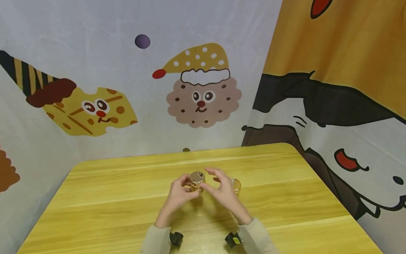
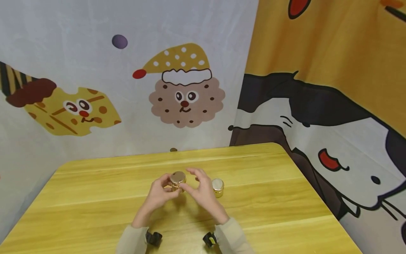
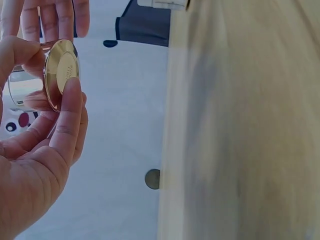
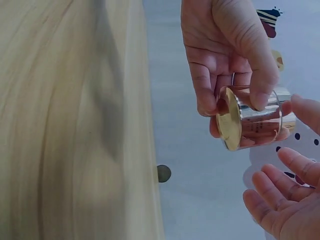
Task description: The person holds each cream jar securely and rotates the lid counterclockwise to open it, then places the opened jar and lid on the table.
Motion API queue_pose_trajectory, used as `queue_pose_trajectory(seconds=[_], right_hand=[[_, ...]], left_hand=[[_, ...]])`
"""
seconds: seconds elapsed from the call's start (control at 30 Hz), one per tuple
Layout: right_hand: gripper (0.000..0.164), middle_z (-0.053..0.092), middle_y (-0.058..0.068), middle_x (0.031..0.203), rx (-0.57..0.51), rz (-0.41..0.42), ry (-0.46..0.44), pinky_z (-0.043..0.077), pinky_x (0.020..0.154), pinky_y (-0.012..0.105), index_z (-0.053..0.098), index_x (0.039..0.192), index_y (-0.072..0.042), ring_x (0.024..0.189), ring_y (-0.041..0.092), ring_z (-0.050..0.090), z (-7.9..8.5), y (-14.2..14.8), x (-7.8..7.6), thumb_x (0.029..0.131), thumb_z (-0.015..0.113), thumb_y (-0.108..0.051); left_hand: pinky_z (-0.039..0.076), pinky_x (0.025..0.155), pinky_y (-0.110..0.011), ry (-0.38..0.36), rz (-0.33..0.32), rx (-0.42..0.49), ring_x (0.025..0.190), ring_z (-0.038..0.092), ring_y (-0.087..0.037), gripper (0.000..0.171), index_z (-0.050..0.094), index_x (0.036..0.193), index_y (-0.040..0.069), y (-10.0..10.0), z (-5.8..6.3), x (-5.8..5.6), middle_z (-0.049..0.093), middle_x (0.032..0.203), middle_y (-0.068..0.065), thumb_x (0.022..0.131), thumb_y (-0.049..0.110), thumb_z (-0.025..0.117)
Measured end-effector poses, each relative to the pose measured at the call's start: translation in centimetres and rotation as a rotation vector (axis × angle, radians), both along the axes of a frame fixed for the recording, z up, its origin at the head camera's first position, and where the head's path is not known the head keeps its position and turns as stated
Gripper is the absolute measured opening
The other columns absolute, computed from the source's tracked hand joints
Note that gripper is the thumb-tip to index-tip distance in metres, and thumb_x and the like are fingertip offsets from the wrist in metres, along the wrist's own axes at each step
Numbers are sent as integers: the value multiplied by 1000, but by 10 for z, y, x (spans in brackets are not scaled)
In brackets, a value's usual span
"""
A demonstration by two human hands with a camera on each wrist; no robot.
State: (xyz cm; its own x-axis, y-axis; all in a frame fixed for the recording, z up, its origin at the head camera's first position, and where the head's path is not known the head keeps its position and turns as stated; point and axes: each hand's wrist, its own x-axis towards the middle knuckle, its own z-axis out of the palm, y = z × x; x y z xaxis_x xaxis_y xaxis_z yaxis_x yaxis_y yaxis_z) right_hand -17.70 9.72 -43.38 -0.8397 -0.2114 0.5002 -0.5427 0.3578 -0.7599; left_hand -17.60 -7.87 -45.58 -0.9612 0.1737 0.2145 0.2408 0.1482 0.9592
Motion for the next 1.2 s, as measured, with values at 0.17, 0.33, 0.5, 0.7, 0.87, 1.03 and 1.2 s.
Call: queue_pose_trajectory(seconds=[0.17,0.33,0.5,0.7,0.87,1.03,1.2], right_hand=[[43,62,10,114,3,0,9,50,82,50,63,114,-4,104,29,57,5,0,2,75,78,-13],[43,62,9,112,20,4,8,50,82,48,63,112,-4,104,28,58,9,0,3,74,79,-15],[45,62,10,112,26,-5,-6,50,83,49,64,110,-3,104,27,58,11,-1,3,70,82,-16],[43,62,14,114,36,11,3,50,82,47,65,107,-3,104,28,58,13,0,1,70,81,-16],[38,59,20,117,17,118,-9,51,84,45,63,110,3,104,32,57,29,2,8,76,76,-7],[43,55,26,119,57,186,-46,48,87,48,55,118,12,106,39,55,50,1,20,79,69,1],[52,56,22,119,41,113,-127,44,89,54,52,121,8,110,40,51,51,-3,23,75,74,-3]], left_hand=[[55,73,-29,-7,-5,27,84,59,-20,39,61,106,-3,3,7,3,61,95,-10,70,-5,75],[55,75,-34,-6,-21,18,85,58,-23,42,58,108,-9,6,25,12,60,95,-11,69,-7,73],[54,79,-41,-10,-41,5,86,57,-24,41,57,107,-12,8,46,22,59,94,-13,69,-7,71],[54,76,-45,-41,-49,28,85,56,-23,38,59,105,-10,10,46,19,60,92,-11,68,-8,70],[55,71,-30,-32,-60,47,83,56,-20,37,61,103,-5,9,25,9,60,91,-8,68,-6,72],[55,70,-28,3,-73,38,83,57,-19,38,61,104,-5,8,19,7,60,90,-10,67,-6,72],[56,72,-31,28,-78,15,83,56,-18,42,60,106,-8,8,18,7,60,91,-10,65,-7,71]])
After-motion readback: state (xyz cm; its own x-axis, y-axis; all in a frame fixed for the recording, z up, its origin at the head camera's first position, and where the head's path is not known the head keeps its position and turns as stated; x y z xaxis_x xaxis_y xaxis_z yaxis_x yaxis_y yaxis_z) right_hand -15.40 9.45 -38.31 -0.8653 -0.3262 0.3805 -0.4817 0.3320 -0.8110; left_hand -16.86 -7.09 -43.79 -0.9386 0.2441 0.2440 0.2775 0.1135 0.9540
